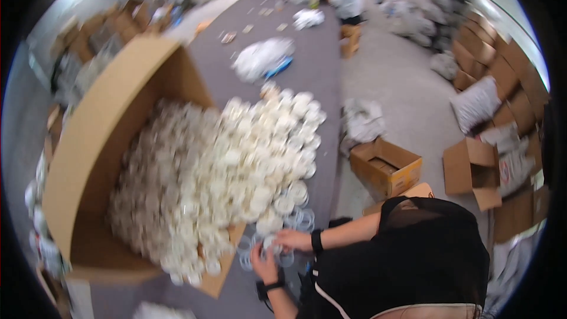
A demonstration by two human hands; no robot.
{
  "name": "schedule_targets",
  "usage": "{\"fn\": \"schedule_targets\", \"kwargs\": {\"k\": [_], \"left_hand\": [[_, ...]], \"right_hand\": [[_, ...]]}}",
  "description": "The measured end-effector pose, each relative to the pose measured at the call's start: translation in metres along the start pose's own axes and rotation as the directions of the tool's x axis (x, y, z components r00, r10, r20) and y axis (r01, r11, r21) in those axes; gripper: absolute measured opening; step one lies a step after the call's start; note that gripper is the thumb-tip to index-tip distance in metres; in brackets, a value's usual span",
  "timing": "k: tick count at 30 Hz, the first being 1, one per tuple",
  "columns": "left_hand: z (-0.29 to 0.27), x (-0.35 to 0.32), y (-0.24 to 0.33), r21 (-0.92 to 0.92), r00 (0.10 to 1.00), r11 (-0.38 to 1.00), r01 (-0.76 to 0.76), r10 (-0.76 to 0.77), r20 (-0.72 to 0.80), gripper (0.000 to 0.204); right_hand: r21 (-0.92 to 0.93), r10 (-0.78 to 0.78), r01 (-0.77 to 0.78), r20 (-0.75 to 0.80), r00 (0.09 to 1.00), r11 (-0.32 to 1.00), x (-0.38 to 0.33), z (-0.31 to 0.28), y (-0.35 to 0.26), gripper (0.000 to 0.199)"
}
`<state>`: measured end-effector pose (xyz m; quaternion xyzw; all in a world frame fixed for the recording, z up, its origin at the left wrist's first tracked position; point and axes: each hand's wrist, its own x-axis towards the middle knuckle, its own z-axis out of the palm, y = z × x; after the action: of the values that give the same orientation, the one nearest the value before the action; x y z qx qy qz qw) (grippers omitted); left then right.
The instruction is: The recorder picks up small white plastic caps and rings from a large box, inspecting or assembling them before placing them back or into a separate container.
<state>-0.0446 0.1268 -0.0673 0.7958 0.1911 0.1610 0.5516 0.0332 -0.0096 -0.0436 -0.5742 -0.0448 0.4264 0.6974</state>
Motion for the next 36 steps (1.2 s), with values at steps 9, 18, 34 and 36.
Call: {"fn": "schedule_targets", "kwargs": {"k": [9, 18, 34, 36], "left_hand": [[-0.016, 0.025, -0.014, 0.696, 0.998, 0.716, -0.047, 0.011, 0.056, 0.029], [-0.016, 0.028, -0.067, 0.514, 0.92, 0.805, -0.296, 0.386, -0.074, 0.02], [0.019, -0.048, 0.073, 0.137, 0.999, 0.99, 0.037, -0.037, -0.004, 0.019], [0.024, -0.053, 0.077, 0.136, 1.0, 0.991, -0.008, 0.008, -0.003, 0.02]], "right_hand": [[0.063, 0.043, -0.032, -0.174, 0.984, 0.997, -0.018, -0.018, 0.007, 0.028], [0.288, 0.149, -0.143, 0.002, 0.989, 0.947, -0.017, -0.029, 0.02, 0.025], [0.066, 0.094, -0.097, 0.051, 0.994, 0.993, -0.026, -0.012, 0.026, 0.014], [0.081, 0.115, -0.119, 0.044, 0.992, 0.99, -0.027, -0.011, 0.027, 0.013]]}}
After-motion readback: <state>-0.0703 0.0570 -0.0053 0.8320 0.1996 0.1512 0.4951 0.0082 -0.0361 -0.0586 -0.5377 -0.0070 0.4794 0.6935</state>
